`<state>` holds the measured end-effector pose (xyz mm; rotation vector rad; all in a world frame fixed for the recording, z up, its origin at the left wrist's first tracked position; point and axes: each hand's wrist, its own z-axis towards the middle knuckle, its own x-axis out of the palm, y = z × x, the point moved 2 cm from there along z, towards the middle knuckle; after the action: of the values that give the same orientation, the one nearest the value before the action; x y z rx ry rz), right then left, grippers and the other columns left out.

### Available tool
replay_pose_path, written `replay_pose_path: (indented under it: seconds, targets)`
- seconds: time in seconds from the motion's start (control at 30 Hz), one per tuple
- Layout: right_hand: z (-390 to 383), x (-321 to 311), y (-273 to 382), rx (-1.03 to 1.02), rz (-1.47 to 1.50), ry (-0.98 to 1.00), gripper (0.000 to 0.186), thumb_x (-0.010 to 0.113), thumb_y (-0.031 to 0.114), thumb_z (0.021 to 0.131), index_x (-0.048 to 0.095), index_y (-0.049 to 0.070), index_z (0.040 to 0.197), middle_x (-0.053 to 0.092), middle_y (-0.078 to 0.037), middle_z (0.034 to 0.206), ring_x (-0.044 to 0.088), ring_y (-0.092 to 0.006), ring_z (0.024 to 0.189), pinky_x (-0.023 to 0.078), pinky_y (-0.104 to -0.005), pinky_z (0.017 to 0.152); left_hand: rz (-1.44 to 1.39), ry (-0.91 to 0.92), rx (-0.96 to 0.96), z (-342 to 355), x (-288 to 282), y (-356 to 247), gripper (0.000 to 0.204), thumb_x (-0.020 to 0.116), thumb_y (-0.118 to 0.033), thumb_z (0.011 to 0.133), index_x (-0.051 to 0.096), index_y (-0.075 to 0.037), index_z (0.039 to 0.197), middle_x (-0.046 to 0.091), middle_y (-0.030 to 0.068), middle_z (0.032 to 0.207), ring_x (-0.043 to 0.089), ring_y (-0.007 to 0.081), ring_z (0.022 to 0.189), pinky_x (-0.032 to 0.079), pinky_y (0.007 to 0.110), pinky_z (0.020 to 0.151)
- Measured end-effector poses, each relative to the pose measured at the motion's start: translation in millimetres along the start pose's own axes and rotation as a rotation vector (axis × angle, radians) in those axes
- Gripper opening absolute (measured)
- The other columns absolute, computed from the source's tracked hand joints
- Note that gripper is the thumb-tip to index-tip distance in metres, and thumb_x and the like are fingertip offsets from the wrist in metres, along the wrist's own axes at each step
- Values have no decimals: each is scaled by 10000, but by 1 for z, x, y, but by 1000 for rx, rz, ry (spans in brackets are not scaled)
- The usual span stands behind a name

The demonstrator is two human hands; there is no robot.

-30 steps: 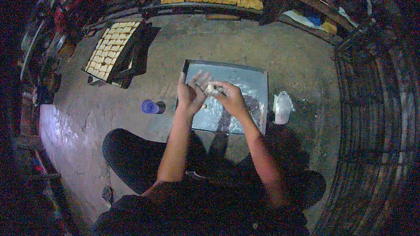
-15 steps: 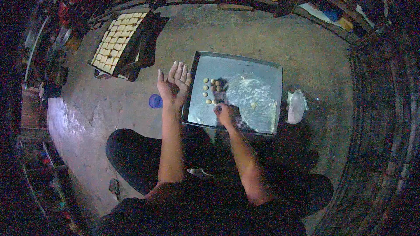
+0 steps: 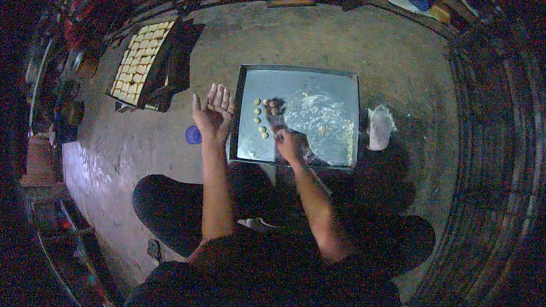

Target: The person picks up pieces of dough from a tray and rolls them into balls using both hands.

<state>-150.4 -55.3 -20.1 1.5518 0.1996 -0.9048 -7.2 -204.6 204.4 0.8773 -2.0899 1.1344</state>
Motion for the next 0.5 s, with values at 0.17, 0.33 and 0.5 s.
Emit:
replay_pose_path:
  seconds: [0.17,0.33,0.5]
  targets:
    - [-2,-62,-74,16,-145,-274,242,699,235,846,675,45,992,693,-172,891,668,-372,769,520,-449,687,60,36,-38,-7,23,16,615,460,-556,985,542,-39,1308,549,105,1349,510,258,1272,453,395,1021]
    - [-16,-104,-87,317,-411,-281,471,782,269,783,614,25,1150,646,-187,1147,598,-374,1101,467,-479,932,113,37,-60,-12,15,18,609,465,-580,975,539,-56,1274,562,100,1292,542,241,1182,412,381,1013]
    - [-8,-109,-92,178,-481,-194,617,796,270,776,561,11,1285,618,-199,1213,567,-371,1146,463,-461,975,170,45,-85,-22,25,20,576,473,-569,975,564,-66,1240,578,96,1269,541,239,1179,400,373,1020]
